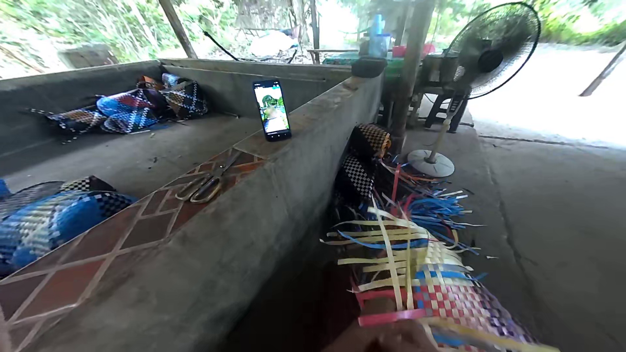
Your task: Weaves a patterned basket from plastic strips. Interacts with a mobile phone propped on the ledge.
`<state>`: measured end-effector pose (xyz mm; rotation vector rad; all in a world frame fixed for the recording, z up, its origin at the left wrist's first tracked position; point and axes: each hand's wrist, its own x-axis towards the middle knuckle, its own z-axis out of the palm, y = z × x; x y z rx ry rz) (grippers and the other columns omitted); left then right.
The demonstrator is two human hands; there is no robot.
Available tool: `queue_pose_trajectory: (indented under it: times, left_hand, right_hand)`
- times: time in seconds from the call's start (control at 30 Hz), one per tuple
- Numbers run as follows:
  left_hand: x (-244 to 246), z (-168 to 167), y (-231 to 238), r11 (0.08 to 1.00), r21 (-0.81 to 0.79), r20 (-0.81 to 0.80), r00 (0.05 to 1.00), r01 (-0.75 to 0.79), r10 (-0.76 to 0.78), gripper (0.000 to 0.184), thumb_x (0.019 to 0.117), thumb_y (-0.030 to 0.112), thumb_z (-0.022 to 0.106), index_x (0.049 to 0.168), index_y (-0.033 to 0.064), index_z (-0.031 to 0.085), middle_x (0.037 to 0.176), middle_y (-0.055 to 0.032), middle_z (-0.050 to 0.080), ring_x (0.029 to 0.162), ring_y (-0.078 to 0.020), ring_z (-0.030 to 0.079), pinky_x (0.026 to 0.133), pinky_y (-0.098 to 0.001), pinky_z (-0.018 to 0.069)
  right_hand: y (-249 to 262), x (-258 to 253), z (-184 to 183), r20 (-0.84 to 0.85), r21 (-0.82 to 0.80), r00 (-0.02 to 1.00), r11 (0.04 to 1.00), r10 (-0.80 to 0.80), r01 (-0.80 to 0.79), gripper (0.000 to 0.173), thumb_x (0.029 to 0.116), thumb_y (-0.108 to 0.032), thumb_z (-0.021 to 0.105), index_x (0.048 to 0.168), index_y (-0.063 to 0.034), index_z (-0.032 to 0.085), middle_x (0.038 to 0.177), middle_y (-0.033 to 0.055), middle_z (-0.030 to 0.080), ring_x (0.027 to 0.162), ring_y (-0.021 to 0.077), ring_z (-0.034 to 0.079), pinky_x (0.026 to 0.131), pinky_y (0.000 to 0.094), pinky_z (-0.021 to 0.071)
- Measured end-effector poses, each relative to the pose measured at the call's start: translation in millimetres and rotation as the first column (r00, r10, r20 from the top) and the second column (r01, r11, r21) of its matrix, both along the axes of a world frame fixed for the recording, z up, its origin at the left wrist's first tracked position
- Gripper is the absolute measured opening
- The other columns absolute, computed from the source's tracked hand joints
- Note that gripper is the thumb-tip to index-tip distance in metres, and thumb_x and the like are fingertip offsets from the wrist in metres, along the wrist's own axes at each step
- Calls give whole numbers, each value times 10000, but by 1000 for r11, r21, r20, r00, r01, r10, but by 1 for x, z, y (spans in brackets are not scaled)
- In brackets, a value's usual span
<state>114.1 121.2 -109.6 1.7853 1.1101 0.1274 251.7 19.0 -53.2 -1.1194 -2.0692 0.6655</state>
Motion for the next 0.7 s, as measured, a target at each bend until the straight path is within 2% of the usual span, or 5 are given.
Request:
queue_pose_trajectory:
  times: [0.1, 0.33, 0.5, 0.6, 0.7]
  left_hand:
    - [-1, -21, 4, 991, 105, -13, 997, 83, -82, 403, 1014, 325, 624, 1087, -61, 715, 1067, -270, 711, 1050, -425, 682, 955, -626, 506]
    - [-13, -16, -3, 980, 188, 154, 984, 64, -94, 411, 993, 327, 666, 1237, -3, 695, 1224, -219, 689, 1171, -358, 655, 1042, -569, 493]
    - [-53, 59, 29, 883, 361, 405, 903, -300, 141, 277, 1016, 141, 600, 1210, -36, 688, 1165, -170, 707, 1065, -227, 692, 987, -408, 555]
    - [-94, 140, 73, 586, 607, 487, 834, -537, 259, 322, 1039, 142, 510, 1238, -68, 652, 1196, -179, 695, 1104, -206, 668, 993, -371, 535]
    - [-144, 201, 134, 186, 763, 527, 763, -618, 373, 372, 1045, 156, 509, 1311, -90, 595, 1309, -260, 631, 1244, -365, 594, 1065, -504, 473]
  right_hand:
    - [31, 31, -14, 122, -31, 966, 972, -228, 233, 293, 912, 78, 549, 1153, 58, 715, 1087, 283, 694, 1014, 464, 680, 888, 582, 557]
    - [62, 47, -53, 230, -256, 961, 943, -155, 213, 220, 964, -52, 638, 1132, 48, 739, 1144, 302, 676, 1084, 467, 661, 951, 595, 530]
    - [61, 59, -66, 275, -274, 950, 935, -150, 226, 246, 952, -137, 692, 1085, 66, 738, 1132, 319, 688, 1144, 534, 617, 1005, 647, 477]
    - [62, 55, -72, 294, -281, 946, 934, -135, 220, 269, 965, -151, 679, 1100, 77, 725, 1121, 327, 689, 1142, 547, 615, 1015, 655, 464]
    - [63, 52, -79, 315, -267, 939, 936, -141, 230, 284, 972, -155, 673, 1131, 74, 727, 1148, 330, 688, 1150, 550, 614, 1019, 660, 460]
